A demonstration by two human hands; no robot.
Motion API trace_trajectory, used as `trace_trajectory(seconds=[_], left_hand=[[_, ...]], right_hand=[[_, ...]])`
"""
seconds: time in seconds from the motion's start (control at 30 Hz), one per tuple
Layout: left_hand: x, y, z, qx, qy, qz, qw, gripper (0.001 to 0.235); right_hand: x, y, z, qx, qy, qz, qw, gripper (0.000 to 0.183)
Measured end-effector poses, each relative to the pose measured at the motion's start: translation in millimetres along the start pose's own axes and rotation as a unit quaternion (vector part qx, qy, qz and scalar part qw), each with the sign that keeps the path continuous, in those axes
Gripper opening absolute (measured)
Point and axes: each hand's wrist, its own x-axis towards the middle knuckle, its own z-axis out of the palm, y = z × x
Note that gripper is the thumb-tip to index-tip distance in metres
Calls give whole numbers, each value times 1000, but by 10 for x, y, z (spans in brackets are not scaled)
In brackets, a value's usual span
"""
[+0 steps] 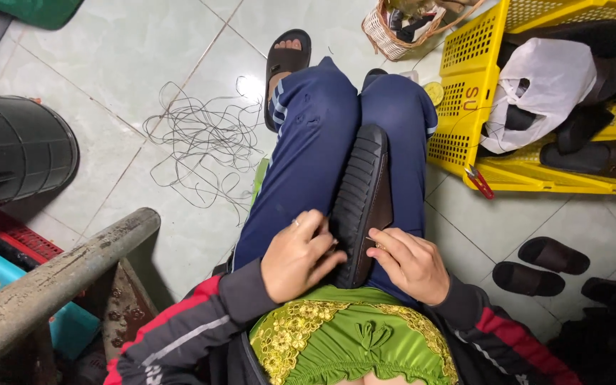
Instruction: The person sits on the floor and sews a brown shoe using a needle and thread. They repeatedly push the needle through the shoe's sole and pull the thread to secure the stitches.
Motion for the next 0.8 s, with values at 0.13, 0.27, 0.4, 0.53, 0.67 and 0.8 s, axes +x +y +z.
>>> trace_trajectory(seconds=[0.13,0.27,0.4,0.53,0.67,0.8], left_hand=[[-55,64,-91,-368,-47,-110,922,13],[-90,-244,292,-516,-34,-197,833,14],[-75,-293,471,-370,-8,-214,904,37],[-33,-180,328,-353,-62,-210,909,47],[45,-135,176,-367,-30,-216,904,29],[105,-79,164,-290,19,-164,943,16]], right_hand=[[17,6,12,18,9,10,1000,34],[52,-6,22,23,26,-10,999,33],[108,-79,-17,7,42,-18,999,32],[133,-146,-140,-49,44,-40,997,29],[94,-193,-315,-137,-66,15,988,34],[-130,7,-638,-360,-168,26,917,50]])
